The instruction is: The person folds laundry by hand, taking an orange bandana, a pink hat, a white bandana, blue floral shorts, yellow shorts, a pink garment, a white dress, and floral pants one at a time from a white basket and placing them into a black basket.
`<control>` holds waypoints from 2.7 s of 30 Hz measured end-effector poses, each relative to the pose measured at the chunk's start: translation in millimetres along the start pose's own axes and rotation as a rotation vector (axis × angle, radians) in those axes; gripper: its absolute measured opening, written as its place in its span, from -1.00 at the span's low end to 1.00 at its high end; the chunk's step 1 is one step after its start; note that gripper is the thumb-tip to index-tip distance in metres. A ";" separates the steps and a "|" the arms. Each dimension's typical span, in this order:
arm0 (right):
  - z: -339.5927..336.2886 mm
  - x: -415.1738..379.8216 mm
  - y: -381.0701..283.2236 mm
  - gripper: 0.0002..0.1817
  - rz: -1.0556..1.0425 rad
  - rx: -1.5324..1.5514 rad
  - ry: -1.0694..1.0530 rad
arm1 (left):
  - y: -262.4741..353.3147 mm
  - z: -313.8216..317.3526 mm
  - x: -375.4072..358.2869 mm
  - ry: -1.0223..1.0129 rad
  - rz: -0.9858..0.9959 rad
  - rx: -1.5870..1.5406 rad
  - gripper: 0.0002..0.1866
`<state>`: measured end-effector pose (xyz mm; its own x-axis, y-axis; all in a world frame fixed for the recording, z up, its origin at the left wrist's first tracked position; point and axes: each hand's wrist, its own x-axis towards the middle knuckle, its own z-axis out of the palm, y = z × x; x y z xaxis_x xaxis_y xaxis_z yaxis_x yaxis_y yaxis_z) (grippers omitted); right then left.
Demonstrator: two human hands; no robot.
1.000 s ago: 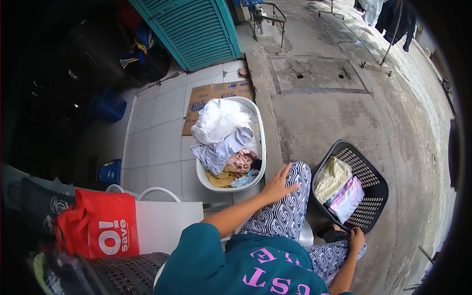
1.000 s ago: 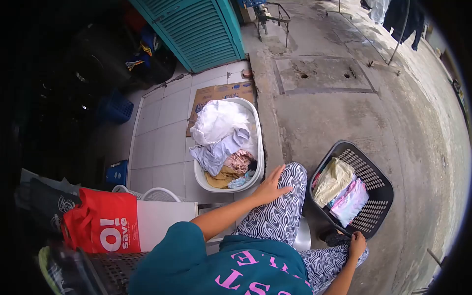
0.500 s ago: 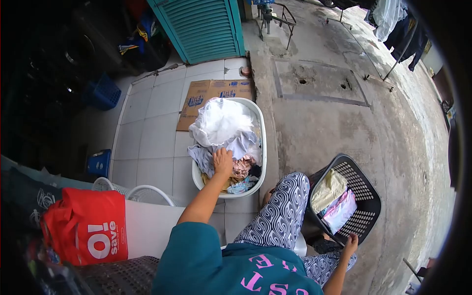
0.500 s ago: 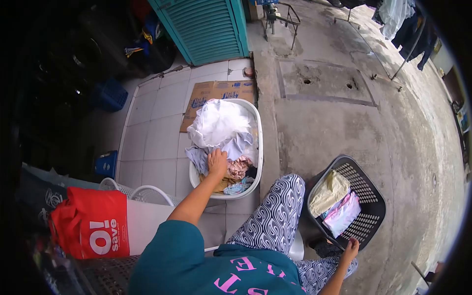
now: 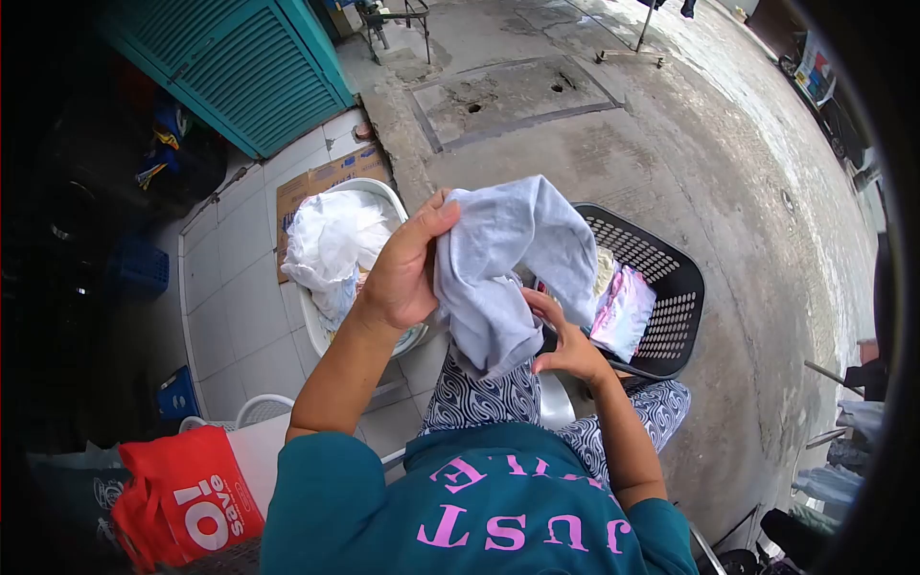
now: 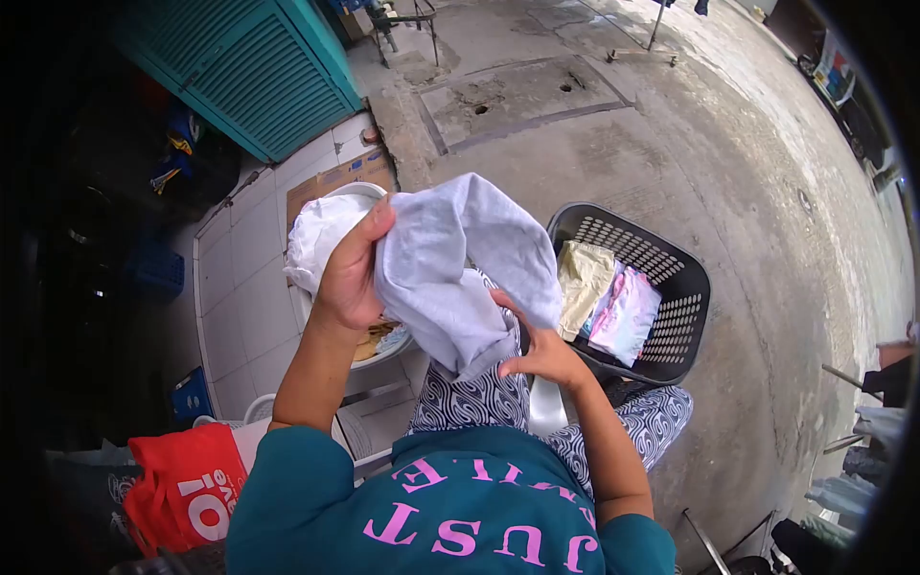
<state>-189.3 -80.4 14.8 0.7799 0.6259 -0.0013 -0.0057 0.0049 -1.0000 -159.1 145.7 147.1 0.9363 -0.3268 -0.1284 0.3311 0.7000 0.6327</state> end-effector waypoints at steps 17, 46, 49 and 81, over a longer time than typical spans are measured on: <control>-12.7 -18.2 16.1 -0.66 -0.021 0.947 0.657 | -156.6 -26.2 13.7 -0.220 0.212 1.463 -0.45; -131.3 -98.0 -82.1 -0.79 -0.462 0.809 1.195 | -122.0 93.3 133.6 -0.261 -0.295 0.293 -0.54; -130.0 -96.7 -83.7 -0.77 -0.429 0.928 1.205 | -126.1 99.2 131.1 -0.261 -0.285 0.276 -0.58; -195.4 -117.2 -128.7 -0.82 -0.103 -0.758 0.617 | -41.9 110.5 146.6 -0.747 0.628 1.880 -0.83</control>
<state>-157.7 -306.8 142.3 0.9454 0.1317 0.2980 0.3152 -0.6006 -0.7348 -48.7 -1.6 186.2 0.4787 -0.8225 0.3073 -0.8622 -0.3743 0.3413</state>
